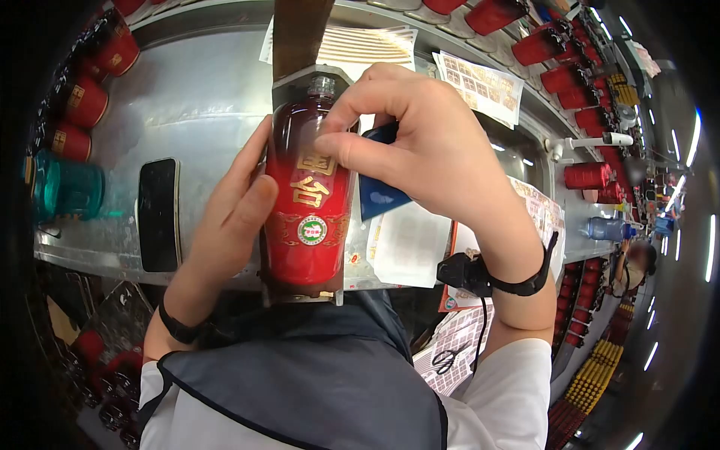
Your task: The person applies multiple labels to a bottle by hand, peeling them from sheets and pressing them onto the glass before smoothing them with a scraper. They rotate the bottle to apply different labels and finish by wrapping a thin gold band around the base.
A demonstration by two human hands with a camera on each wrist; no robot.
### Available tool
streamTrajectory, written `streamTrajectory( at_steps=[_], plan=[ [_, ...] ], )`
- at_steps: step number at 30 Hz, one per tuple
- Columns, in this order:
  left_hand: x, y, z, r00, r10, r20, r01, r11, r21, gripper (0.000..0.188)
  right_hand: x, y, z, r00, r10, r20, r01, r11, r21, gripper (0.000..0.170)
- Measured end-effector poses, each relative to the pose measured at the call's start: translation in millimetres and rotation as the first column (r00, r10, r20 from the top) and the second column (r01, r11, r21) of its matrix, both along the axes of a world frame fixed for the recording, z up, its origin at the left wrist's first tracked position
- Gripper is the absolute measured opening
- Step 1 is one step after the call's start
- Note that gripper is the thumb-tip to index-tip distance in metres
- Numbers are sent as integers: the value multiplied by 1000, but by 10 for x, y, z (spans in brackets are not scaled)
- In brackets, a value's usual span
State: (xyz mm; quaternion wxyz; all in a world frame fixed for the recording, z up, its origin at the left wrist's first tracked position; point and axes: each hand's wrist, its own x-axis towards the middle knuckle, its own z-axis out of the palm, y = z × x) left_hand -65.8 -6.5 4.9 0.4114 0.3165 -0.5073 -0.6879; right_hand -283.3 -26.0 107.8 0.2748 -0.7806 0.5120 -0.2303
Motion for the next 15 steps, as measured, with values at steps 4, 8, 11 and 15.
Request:
streamTrajectory(
  at_steps=[4, 8, 11, 15],
  plan=[
    [-115, 4, -59, 998, 22, 59, -20, 999, -29, 92, 29, 6, -41, 994, -45, -102, 34, 994, -104, 17],
    [-180, 21, -181, 991, 106, 86, -87, 977, -197, 103, 42, 26, -11, 989, -35, -147, 20, 995, -102, 9],
    [-186, 30, -188, 987, 110, 114, -83, 974, -213, 107, 48, 14, -25, 989, -51, -139, 43, 998, -55, 9],
    [-170, 39, -140, 991, 91, 97, -71, 978, -195, 106, 33, -8, -124, 998, -64, -23, 64, 997, -32, 12]
  ],
)
